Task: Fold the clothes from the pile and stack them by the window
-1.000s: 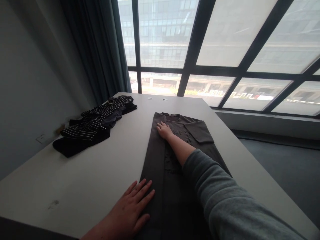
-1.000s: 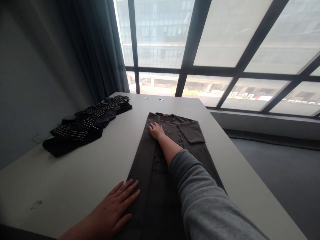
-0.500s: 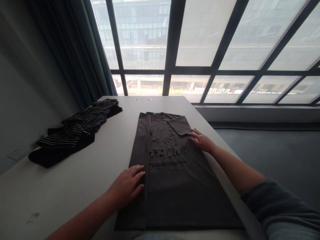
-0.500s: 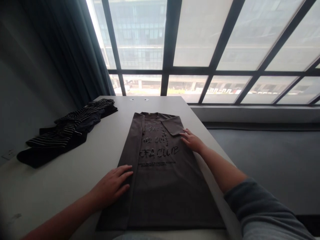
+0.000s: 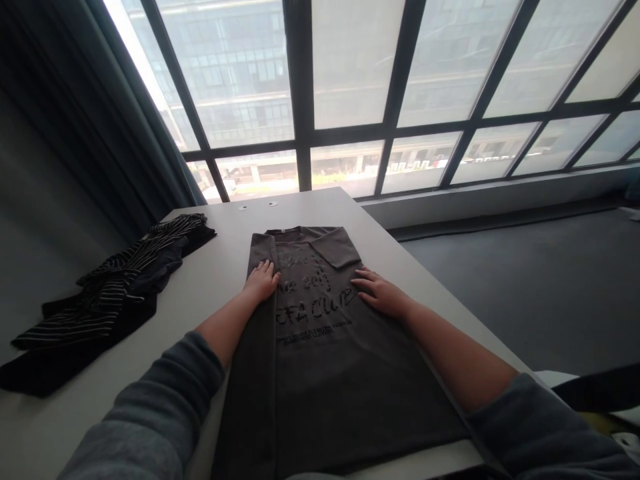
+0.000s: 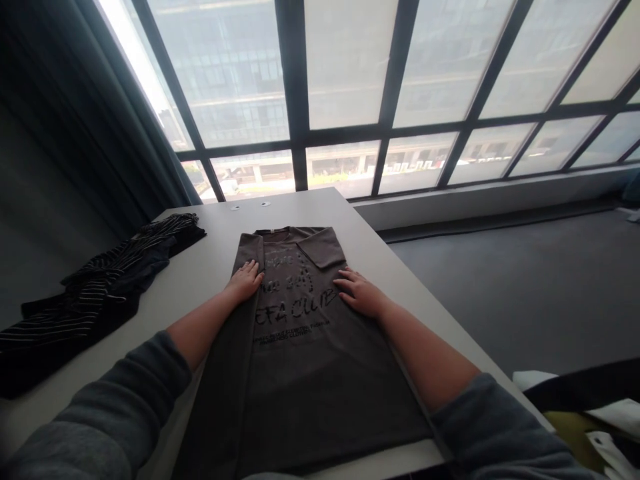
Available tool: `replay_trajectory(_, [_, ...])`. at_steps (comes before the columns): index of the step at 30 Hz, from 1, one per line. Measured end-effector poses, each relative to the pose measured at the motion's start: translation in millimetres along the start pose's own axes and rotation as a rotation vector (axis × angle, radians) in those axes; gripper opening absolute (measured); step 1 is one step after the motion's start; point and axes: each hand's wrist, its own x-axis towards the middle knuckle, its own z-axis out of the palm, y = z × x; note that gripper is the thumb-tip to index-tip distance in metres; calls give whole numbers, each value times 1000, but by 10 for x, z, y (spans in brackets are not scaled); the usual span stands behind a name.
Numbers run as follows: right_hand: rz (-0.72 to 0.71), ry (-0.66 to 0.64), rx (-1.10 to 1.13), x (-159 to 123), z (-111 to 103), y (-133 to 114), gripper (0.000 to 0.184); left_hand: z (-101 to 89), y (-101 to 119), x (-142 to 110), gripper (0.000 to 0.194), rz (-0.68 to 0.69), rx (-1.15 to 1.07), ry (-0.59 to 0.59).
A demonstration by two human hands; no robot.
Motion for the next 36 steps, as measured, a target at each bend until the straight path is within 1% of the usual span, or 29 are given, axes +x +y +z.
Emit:
replay_trajectory(4, [13, 31, 30, 9, -26, 67, 45, -10, -132, 478, 68, -72, -10, -12])
replay_trajectory(8, [11, 75, 52, 42, -64, 127, 42, -111, -326, 930, 71, -178, -3, -34])
replay_trajectory(11, [3, 100, 58, 55, -97, 145, 40, -172, -416, 1188, 75, -253, 7, -42])
replay_trajectory(13, [10, 111, 56, 55, -112, 161, 38, -183, -433, 1302, 78, -292, 12, -35])
replay_trajectory(15, [29, 120, 49, 56, -116, 184, 37, -176, -430, 1363, 79, -320, 16, -21])
replay_trajectory(18, [62, 124, 44, 66, -105, 215, 35, -176, -409, 1355, 76, -325, 24, 5])
replay_trajectory(21, [77, 107, 75, 86, -110, 217, 34, -228, -333, 1250, 69, -302, 47, 77])
replay_trajectory(23, [101, 119, 114, 96, -145, 208, 36, -283, -185, 1139, 61, -271, 68, 151])
replay_trajectory(25, [153, 165, 157, 96, -207, 207, 38, -335, 90, 988, 52, -168, 80, 229])
replay_trajectory(27, [225, 222, 202, 78, -279, 228, 40, -370, 496, 773, 43, 40, 77, 264])
replay_trajectory(28, [265, 255, 230, 63, -311, 248, 41, -379, 736, 634, 38, 178, 71, 246])
replay_trajectory(31, [392, 376, 346, -1, -369, 341, 45, -376, 1500, 98, 29, 669, 24, 96])
replay_trajectory(33, [478, 425, 428, -32, -375, 418, 51, -350, 1957, -301, 28, 1012, -23, -22])
replay_trajectory(35, [528, 407, 487, -17, -376, 494, 55, -305, 2322, -650, 34, 1292, -57, -101])
replay_trajectory(36, [530, 380, 504, 18, -382, 531, 56, -280, 2466, -785, 39, 1371, -70, -114])
